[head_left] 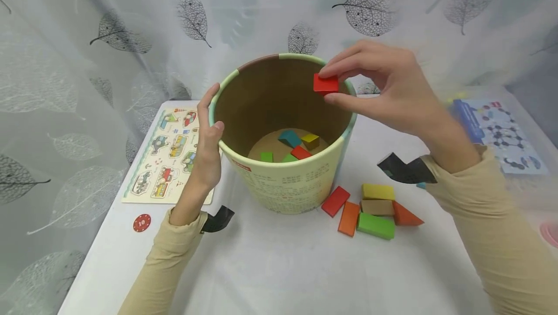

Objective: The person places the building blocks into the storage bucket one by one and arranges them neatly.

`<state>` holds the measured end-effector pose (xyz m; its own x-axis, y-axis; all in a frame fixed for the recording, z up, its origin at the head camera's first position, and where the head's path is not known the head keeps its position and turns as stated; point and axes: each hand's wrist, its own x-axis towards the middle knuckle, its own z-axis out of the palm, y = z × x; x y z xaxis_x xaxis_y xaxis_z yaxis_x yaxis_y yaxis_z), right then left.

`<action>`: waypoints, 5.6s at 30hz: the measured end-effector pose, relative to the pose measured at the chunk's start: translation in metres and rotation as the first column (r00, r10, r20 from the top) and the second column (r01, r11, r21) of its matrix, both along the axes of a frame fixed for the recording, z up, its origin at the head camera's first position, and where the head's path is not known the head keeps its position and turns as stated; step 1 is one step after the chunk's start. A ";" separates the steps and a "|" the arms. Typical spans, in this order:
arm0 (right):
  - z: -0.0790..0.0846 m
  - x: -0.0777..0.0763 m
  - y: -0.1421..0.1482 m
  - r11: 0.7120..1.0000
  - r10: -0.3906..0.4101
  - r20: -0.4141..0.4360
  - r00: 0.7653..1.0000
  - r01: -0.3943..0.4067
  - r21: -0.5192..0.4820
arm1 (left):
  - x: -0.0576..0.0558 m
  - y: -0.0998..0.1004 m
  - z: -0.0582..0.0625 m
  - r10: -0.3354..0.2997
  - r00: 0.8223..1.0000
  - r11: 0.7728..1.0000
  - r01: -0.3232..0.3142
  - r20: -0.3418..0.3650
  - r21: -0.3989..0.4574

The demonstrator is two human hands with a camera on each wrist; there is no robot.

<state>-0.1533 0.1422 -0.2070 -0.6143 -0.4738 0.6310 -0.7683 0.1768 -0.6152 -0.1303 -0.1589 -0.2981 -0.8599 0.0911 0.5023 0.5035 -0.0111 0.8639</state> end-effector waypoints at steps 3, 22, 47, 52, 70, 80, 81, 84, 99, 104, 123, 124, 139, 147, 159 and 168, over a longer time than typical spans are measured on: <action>-0.002 -0.001 -0.005 1.000 0.014 0.001 1.000 -0.014 -0.002 | 0.000 0.002 0.000 -0.009 1.000 1.000 0.009 -0.001 -0.004; -0.003 0.000 -0.001 0.999 0.034 0.010 0.999 -0.034 -0.004 | -0.002 0.001 -0.002 -0.001 1.000 1.000 0.002 -0.014 0.008; -0.168 0.065 0.165 0.720 -0.632 0.266 0.728 0.424 0.550 | -0.001 0.001 0.000 0.007 1.000 1.000 -0.007 -0.007 0.001; -0.179 0.066 0.160 0.718 -0.591 0.152 0.792 0.431 0.546 | -0.002 0.002 0.000 0.000 1.000 1.000 0.000 -0.007 0.009; -0.161 0.055 0.144 0.744 -0.610 0.174 0.773 0.483 0.463 | -0.001 0.000 0.000 -0.007 1.000 1.000 0.007 -0.013 0.014; -0.035 0.030 0.076 0.940 -0.311 0.160 0.937 0.328 -0.095 | 0.000 0.001 -0.001 -0.006 1.000 1.000 0.006 -0.004 0.023; -0.026 0.028 0.067 0.955 -0.238 0.151 0.959 0.259 -0.141 | -0.001 0.001 -0.001 -0.007 1.000 1.000 0.007 -0.002 0.022; -0.006 0.022 0.040 0.983 -0.152 0.068 0.986 0.158 -0.092 | -0.002 0.003 -0.001 -0.010 1.000 1.000 0.010 -0.003 0.018; -0.003 -0.006 -0.007 1.000 -0.008 0.079 0.997 0.007 0.010 | -0.004 0.006 0.001 0.007 1.000 1.000 -0.007 -0.025 0.001; -0.005 -0.005 -0.009 1.000 -0.002 0.082 0.997 0.002 0.005 | -0.002 0.005 0.002 0.023 1.000 1.000 -0.023 -0.021 -0.013; -0.043 0.054 0.061 0.958 -0.234 -0.041 0.971 0.237 0.161 | 0.001 0.003 -0.002 0.009 1.000 1.000 -0.009 -0.010 -0.004; -0.049 0.058 0.067 0.948 -0.257 -0.050 0.965 0.262 0.180 | 0.001 0.003 -0.002 0.008 1.000 1.000 -0.008 -0.007 -0.003; -0.162 0.103 0.119 0.838 -0.308 0.105 0.946 0.217 0.501 | 0.000 0.004 -0.001 -0.001 1.000 1.000 0.001 -0.005 0.000; -0.175 0.099 0.128 0.792 -0.374 0.045 0.926 0.294 0.536 | 0.001 0.003 -0.001 0.004 1.000 1.000 -0.004 -0.002 0.006; -0.173 0.082 0.151 0.747 -0.488 0.089 0.868 0.363 0.557 | 0.000 0.002 -0.002 -0.001 1.000 1.000 0.001 -0.005 0.002; -0.076 0.056 0.118 0.768 -0.562 -0.012 0.827 0.528 0.362 | -0.002 0.004 -0.001 0.005 1.000 1.000 -0.005 -0.008 -0.004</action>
<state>-0.0974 0.2605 -0.2827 -0.8805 -0.2115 0.4242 -0.4225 0.7559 -0.5001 -0.1322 -0.1550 -0.2996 -0.8564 0.0893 0.5085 0.5101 -0.0049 0.8601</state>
